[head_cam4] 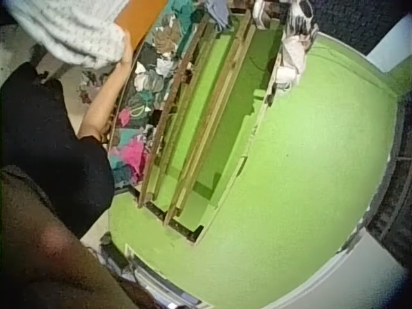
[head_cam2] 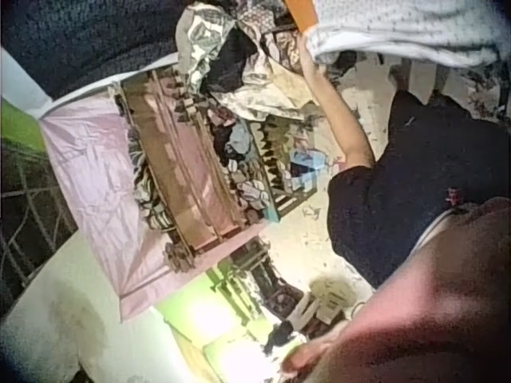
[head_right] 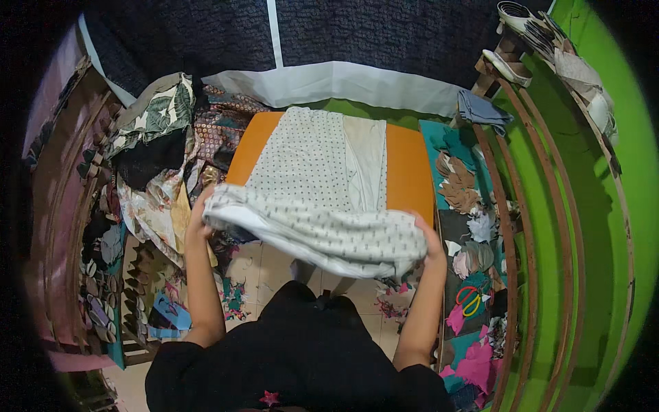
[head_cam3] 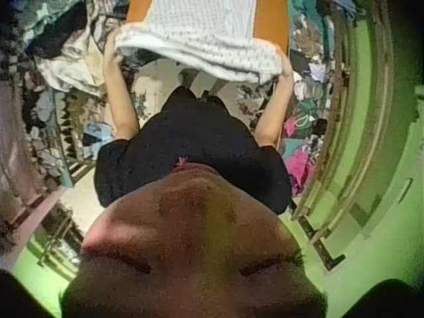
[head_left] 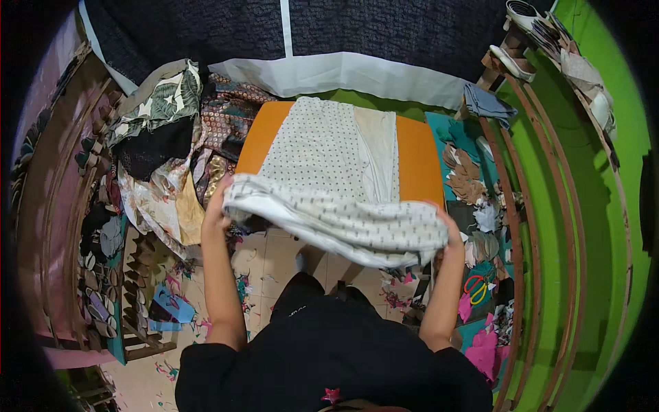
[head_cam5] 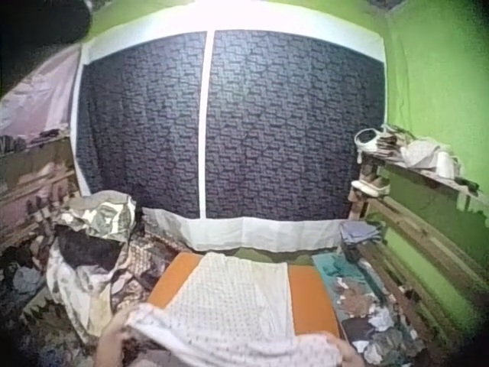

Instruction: Folding items of clothing on a table and placing them onto a storage shelf.

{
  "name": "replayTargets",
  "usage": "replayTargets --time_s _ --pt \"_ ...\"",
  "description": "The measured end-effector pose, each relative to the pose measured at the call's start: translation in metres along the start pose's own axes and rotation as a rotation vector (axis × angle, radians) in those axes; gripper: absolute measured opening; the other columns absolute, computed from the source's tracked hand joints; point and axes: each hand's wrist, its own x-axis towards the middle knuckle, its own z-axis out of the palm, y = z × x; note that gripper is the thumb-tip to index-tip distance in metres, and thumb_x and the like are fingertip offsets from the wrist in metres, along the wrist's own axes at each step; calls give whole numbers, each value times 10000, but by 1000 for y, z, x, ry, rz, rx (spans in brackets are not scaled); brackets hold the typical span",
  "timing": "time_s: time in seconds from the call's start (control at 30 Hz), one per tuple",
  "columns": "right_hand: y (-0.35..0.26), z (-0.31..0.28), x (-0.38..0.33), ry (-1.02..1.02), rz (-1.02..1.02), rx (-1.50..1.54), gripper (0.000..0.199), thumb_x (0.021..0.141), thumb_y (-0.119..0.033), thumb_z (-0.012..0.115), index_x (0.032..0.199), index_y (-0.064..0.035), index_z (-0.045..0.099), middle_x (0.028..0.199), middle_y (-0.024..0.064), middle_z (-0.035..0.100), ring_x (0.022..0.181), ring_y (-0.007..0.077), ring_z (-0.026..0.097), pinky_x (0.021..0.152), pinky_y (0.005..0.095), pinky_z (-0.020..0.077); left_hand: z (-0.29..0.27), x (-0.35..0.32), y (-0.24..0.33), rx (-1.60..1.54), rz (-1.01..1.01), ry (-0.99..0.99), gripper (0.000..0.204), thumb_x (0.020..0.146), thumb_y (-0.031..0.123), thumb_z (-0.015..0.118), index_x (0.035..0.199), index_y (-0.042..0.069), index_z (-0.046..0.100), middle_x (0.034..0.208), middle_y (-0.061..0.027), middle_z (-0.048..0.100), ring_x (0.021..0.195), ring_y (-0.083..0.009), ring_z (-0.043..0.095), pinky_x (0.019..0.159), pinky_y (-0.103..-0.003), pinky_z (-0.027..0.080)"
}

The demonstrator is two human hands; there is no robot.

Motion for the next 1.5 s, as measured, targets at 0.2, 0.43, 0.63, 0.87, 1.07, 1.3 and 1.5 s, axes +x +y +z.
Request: replayTargets --time_s 0.2,0.43,0.63,0.87,1.07,1.3,1.5 --pt "-28 1 139 75 -156 349 471 867 -389 367 1113 2 454 1058 110 544 991 210 520 831 359 428 35 148 16 -192 33 -172 338 843 238 354 1055 6 477 1053 -151 528 938 -244 536 807 -421 444" --pt "51 -45 233 625 56 -158 723 725 -466 565 1240 -39 293 1256 211 320 1009 382 452 853 461 359 -26 260 -49 236 -2 229 650 696 383 584 1171 1 358 1131 -166 455 1090 -251 404 856 -360 365" --pt "98 6 205 1244 182 -1451 698 650 -404 639 1159 -2 383 1078 217 492 980 341 486 844 471 345 -77 215 -67 1441 169 402 574 644 205 653 1116 -29 424 1068 -162 513 967 -234 506 828 -324 391" --pt "104 -23 180 858 261 -1379 573 734 -362 531 1187 -33 408 1105 178 510 1008 323 488 847 474 345 -97 188 -61 1049 83 7 433 696 152 614 1067 -27 478 980 -140 571 895 -204 542 788 -307 417" --pt "68 -10 168 400 847 -1536 666 647 -397 638 1164 -28 438 1052 180 541 992 332 502 871 435 354 -102 170 -36 1689 -473 25 698 571 196 724 1155 9 393 951 -199 566 880 -260 564 783 -327 433" --pt "46 49 236 25 -182 -1709 1074 392 -404 776 1255 9 288 1280 267 257 1210 369 232 977 484 206 43 215 -28 1863 379 -391 1087 346 315 802 1282 179 266 1317 -174 227 1218 -379 193 940 -555 184" --pt "71 96 282 -233 -227 -1821 1215 375 -408 780 1311 -1 120 1338 277 88 1254 400 82 984 544 96 67 274 -61 2144 406 -622 1178 327 393 800 1301 100 204 1239 -175 342 1157 -338 302 953 -569 143"
